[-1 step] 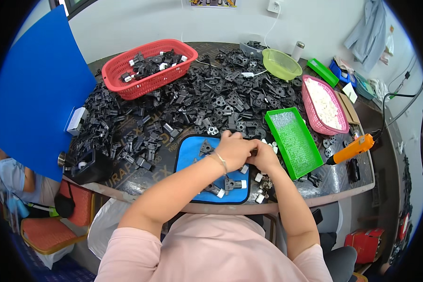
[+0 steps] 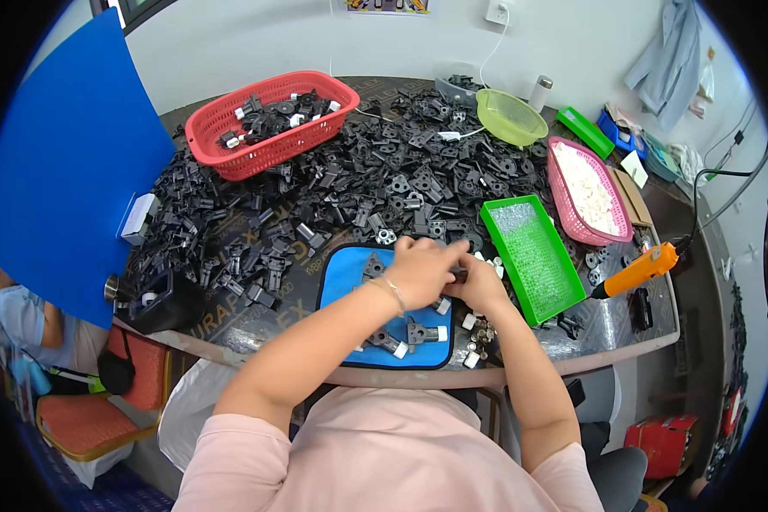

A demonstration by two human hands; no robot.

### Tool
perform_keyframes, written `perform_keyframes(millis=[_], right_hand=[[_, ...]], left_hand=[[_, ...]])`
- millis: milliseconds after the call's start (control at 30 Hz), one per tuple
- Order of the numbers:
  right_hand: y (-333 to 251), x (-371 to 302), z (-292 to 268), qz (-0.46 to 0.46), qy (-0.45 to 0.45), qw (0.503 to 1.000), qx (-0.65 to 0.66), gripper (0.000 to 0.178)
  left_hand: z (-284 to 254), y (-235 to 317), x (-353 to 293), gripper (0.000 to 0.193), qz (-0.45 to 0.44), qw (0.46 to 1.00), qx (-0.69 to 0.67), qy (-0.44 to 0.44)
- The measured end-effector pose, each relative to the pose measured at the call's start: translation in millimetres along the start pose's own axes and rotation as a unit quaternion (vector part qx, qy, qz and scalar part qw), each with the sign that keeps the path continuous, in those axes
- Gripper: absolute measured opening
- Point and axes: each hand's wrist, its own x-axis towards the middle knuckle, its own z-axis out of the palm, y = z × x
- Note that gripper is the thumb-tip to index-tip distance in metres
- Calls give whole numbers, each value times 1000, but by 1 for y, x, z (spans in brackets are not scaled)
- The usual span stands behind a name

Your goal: Assembling small black plastic parts and securing them with screws using an electric screwdriver.

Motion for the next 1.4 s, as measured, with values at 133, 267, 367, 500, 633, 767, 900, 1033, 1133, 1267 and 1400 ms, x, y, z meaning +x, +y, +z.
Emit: perform_keyframes(millis=[133,267,367,500,633,767,900,1033,1133,1267,1400], right_hand=[[-15,-4,-8,46,-42,997,38,48],[-29,-9,-16,28,-54,996,59,48],[-23,-5,-12,-38,-15,991,128,45],[-41,-7,-25,-6,28,1000,5,48],[-40,0,-20,-60,36,997,-21,48],[-70,8,-1,-135,-67,987,47,48],[-83,25,26,-174,-149,973,-39,57],[-98,31,28,-13,-223,968,-113,59],[-84,30,30,-77,-142,973,-163,55],[-76,12,27,-203,-16,958,-204,45],[-137,-62,-25,-236,-272,919,159,24]], left_hand=[[-25,-40,-28,43,-58,984,-20,166],[-27,-75,-68,30,-88,987,17,134],[-17,-80,-78,34,-91,989,-19,112],[-4,-81,-76,41,-40,992,-45,108],[6,-89,-73,40,-42,993,-48,103],[-10,-93,-87,34,-115,985,-25,125],[-17,-100,-101,35,-150,977,-34,146],[-26,-91,-113,37,-154,969,-6,195],[-28,-87,-118,35,-118,968,7,220],[-21,-75,-115,32,-51,989,-19,141],[-14,-65,-125,35,-61,993,7,103]])
